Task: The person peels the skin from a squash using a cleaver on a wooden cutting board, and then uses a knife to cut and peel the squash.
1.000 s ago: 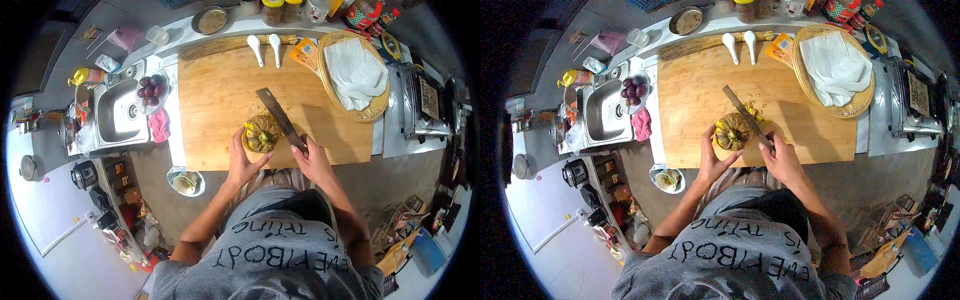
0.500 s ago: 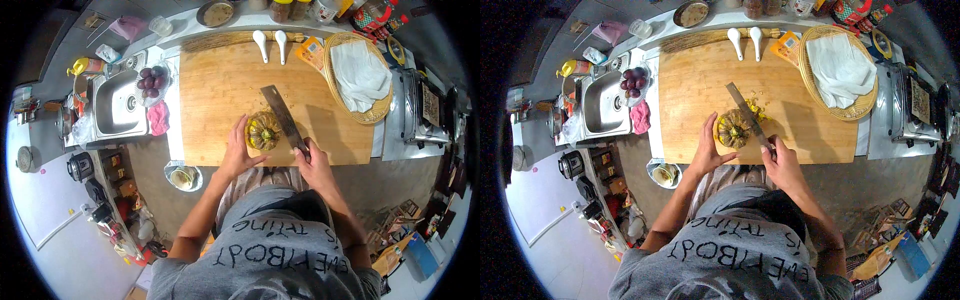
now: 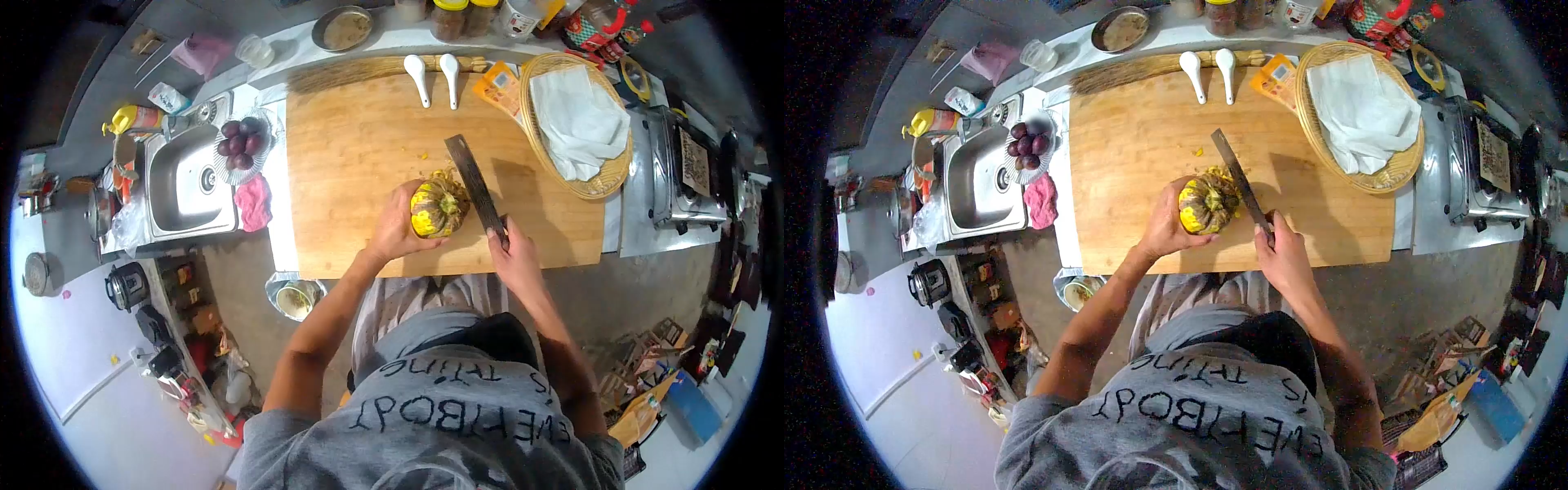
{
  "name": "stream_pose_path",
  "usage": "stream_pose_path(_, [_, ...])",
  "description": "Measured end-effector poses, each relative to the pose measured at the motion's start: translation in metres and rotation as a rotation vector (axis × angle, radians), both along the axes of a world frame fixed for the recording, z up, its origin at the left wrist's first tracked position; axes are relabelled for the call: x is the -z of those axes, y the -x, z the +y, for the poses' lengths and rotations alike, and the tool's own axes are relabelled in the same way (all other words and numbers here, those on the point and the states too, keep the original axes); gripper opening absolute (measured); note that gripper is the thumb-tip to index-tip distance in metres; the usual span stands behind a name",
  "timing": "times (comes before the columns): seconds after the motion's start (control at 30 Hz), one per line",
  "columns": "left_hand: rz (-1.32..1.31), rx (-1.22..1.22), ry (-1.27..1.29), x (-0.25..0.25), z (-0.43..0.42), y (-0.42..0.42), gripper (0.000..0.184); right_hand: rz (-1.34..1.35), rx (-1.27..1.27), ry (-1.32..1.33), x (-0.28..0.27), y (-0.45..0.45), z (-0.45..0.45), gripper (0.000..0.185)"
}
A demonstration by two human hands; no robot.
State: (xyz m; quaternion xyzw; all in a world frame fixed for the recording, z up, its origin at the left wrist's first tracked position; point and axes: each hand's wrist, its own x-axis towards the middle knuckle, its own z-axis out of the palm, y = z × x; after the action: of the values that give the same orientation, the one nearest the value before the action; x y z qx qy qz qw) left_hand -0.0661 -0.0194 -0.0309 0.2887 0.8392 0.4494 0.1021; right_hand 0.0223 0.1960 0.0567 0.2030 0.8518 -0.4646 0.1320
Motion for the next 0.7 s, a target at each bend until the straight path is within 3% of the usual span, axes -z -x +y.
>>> stream_pose_path(0.1, [0.097, -0.021, 0.035, 0.002, 0.009, -0.005, 0.098, -0.004, 0.027, 0.002, 0.014, 0.003, -0.002, 0.018])
stream_pose_path(0.37, [-0.048, -0.085, 0.009, 0.001, 0.014, -0.008, 0.097, 0.046, 0.031, -0.002, 0.028, 0.006, -0.004, 0.017])
stream_pose_path(0.57, [-0.006, -0.176, 0.242, -0.039, -0.002, -0.023, 0.089, -0.018, -0.018, 0.107, 0.031, 0.007, -0.018, 0.017])
stream_pose_path(0.63, [-0.081, -0.240, 0.471, -0.050, -0.008, -0.027, 0.089, -0.002, -0.060, 0.108, 0.043, 0.007, -0.021, 0.017])
stream_pose_path(0.7, [-0.138, -0.299, 0.531, -0.053, -0.009, -0.028, 0.088, -0.032, -0.113, 0.103, 0.059, 0.010, -0.025, 0.017])
